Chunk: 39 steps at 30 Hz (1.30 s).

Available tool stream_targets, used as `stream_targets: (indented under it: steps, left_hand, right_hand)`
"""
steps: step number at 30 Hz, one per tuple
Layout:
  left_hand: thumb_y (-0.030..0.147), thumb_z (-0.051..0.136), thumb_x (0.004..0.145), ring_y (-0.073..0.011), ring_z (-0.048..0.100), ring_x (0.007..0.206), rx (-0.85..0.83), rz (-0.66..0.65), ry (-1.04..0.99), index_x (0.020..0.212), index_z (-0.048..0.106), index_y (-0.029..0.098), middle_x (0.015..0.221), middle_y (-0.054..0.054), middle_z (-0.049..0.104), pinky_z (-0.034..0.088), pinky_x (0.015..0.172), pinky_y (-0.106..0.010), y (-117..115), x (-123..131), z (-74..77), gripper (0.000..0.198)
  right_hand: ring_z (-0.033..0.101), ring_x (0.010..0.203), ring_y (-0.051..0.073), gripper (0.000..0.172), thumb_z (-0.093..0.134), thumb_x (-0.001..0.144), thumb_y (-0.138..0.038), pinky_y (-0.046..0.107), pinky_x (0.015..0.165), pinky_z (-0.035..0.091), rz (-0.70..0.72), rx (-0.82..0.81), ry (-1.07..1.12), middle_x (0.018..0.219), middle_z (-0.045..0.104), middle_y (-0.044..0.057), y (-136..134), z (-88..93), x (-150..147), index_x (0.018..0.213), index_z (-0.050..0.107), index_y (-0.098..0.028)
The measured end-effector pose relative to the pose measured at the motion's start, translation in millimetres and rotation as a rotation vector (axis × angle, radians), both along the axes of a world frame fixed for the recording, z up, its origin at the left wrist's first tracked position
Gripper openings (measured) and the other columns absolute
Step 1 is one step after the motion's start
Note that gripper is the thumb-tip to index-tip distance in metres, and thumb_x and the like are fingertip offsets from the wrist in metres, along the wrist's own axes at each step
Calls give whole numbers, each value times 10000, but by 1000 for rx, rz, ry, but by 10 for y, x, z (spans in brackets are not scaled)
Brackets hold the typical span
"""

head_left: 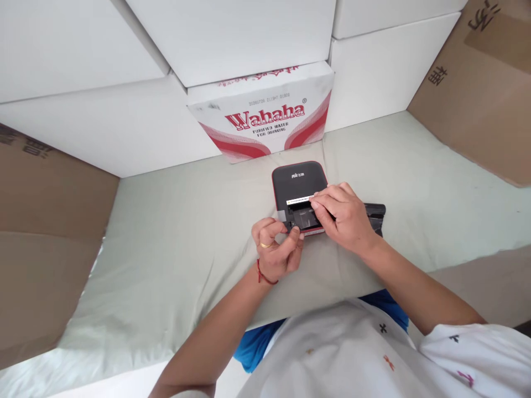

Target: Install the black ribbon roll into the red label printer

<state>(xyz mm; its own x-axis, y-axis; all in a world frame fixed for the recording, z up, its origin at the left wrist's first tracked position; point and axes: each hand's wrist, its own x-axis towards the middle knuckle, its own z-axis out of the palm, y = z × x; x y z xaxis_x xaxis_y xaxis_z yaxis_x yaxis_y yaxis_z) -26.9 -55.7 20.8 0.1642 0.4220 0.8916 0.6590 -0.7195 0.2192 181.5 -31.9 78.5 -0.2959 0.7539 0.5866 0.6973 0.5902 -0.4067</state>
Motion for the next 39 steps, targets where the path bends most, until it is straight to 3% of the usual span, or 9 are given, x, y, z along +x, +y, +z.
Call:
stream_targets:
  steps: [6,9,13,17,21,28,31,34,39]
  left_hand:
    - [182,736,886,-282,568,1080,-75,-46,-30,1030,723,292,1051,-74,566,521,919,-497,1,-39,43,182]
    - [265,684,964,-281,556,1157,-227,-96,-224,1053,694,292,1143,-72,569,513,1042,-527,47,-89,16,94]
    - [407,718,950,-269,576,1275,-582,-138,-619,1273,625,339,1276,-44,586,457,1157,-489,228,-160,-113,343]
    - [507,760,868,-294,468,1550,-867,-305,-783,1398,557,402,1571,-31,528,402,1253,-470,430,-202,-239,577]
    - [572,801,837,-286,329,1685,-961,-467,-795,1534,447,461,1737,-12,418,355,1340,-477,536,-208,-264,789]
    - [619,860,787,-292,410,1650,-965,-594,-878,1543,437,451,1750,-38,440,425,1312,-475,586,-134,-256,883]
    - [609,886,773,-294,415,1644,-951,-611,-895,1518,459,438,1736,-45,451,423,1309,-471,587,-119,-307,875]
    - [652,868,778,-312,412,1634,-936,-614,-878,1483,476,409,1727,-61,442,417,1309,-495,587,-112,-376,843]
    - [640,854,791,-307,454,1577,-913,-644,-892,1438,514,379,1652,-59,498,394,1313,-489,604,-91,-435,776]
  right_hand:
    - [699,1252,305,330,584,1093,-221,592,1174,563,70,42,25,1280,817,92,-331,-109,-112,1365,765,-272]
    - [688,1321,293,423,606,1077,-194,592,1215,545,120,60,-1,1385,797,84,-490,-175,-170,1482,695,-279]
    - [697,1303,289,500,595,1057,-140,568,1197,551,85,113,2,1407,794,88,-546,-276,-219,1537,646,-269]
    - [711,1240,287,524,584,1043,-138,542,1153,563,23,125,48,1351,812,52,-525,-384,-248,1520,666,-341]
    - [708,1161,287,527,636,1013,-153,490,1058,599,-38,154,67,1261,799,56,-530,-444,-246,1481,699,-388]
    - [700,1097,282,560,634,1002,-128,494,1020,603,-55,182,33,1177,786,60,-556,-416,-260,1498,664,-386]
    - [697,1173,288,492,621,1011,-115,522,1085,594,1,177,48,1236,790,84,-549,-324,-248,1445,706,-330]
    - [725,1161,289,289,616,1053,-200,558,1132,577,110,75,73,1199,817,72,-448,-73,-156,1255,787,-314]
    - [779,989,233,297,541,1126,-322,392,885,624,96,-146,103,1138,836,73,89,483,26,1011,806,-254]
